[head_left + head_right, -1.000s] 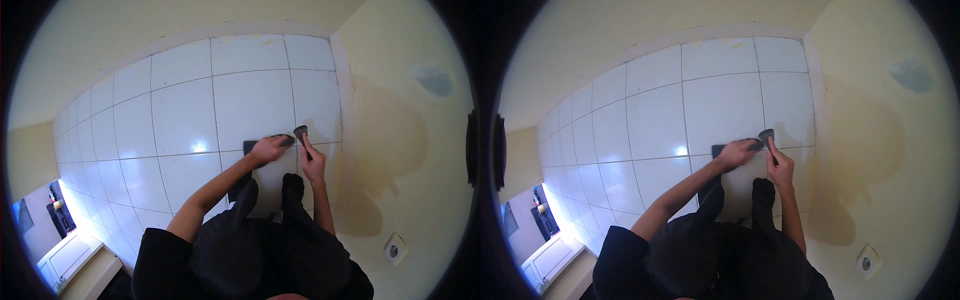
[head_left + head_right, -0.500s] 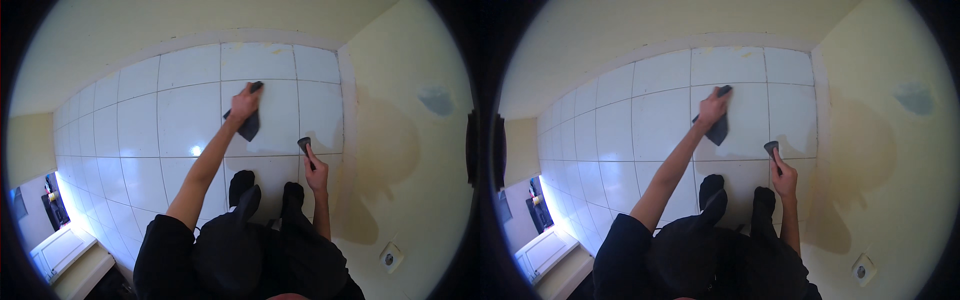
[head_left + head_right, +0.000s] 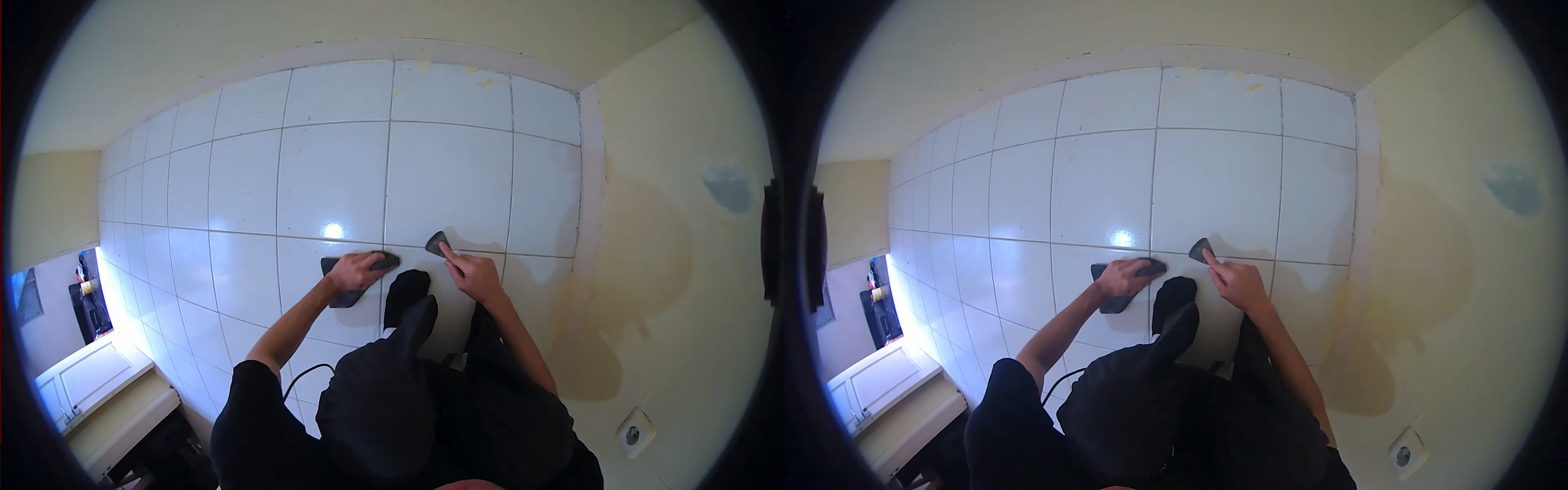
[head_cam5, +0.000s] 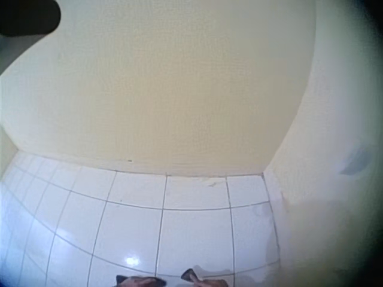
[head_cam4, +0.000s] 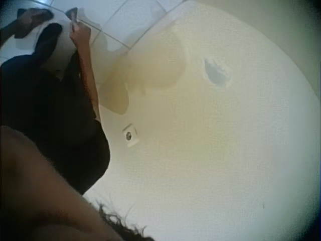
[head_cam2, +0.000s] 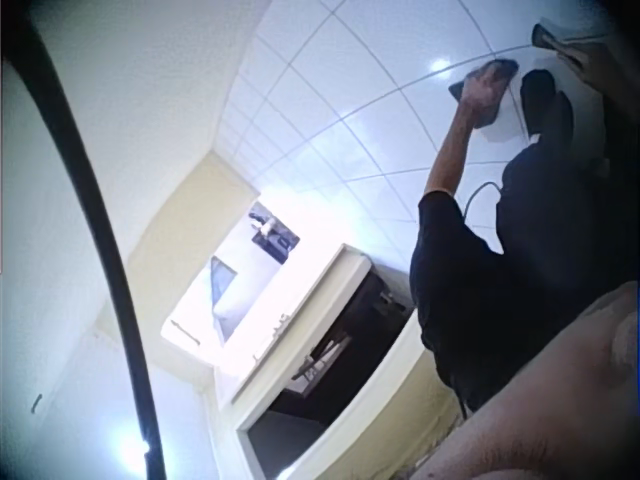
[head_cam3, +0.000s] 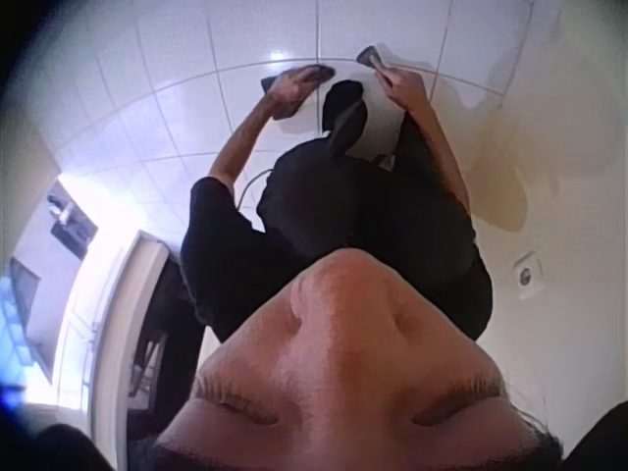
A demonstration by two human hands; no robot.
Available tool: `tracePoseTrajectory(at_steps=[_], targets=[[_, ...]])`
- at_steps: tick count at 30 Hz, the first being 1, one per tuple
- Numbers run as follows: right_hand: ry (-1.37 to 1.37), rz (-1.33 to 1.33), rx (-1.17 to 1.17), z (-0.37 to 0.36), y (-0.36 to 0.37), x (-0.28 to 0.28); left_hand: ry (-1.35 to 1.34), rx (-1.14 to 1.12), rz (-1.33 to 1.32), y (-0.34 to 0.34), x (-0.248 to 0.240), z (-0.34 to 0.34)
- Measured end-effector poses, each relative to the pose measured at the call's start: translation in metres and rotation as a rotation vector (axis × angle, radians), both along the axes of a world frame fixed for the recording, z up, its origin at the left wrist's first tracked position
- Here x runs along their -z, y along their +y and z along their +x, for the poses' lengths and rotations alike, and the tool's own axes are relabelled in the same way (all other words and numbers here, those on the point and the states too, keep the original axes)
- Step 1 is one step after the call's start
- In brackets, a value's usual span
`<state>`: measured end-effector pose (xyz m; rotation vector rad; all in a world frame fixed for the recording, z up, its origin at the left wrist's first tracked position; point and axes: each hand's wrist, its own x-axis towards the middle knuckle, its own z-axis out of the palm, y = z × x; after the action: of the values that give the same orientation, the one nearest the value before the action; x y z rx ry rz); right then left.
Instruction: The person is using a scraper and a spreader to work on the material in the gaps between floor tiles.
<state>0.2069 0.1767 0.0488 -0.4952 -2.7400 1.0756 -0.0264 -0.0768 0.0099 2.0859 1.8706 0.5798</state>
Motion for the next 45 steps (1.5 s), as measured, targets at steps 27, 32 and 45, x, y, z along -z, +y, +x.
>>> tracePoseTrajectory(at_steps=[27, 32, 45], targets=[[-0.395, -0.036, 0.407, -0.007, 0.054, -0.015, -0.041, -0.978, 0.164, 0.131, 0.009, -0.085], [-0.545, -0.015, 0.185, -0.038, 0.072, -0.011, -0.065, -0.974, 0.160, 0.135, 0.010, -0.081], [-0.546, -0.058, 0.025, -0.121, 0.068, -0.038, 0.056, -0.780, -0.083, 0.127, -0.009, -0.081]])
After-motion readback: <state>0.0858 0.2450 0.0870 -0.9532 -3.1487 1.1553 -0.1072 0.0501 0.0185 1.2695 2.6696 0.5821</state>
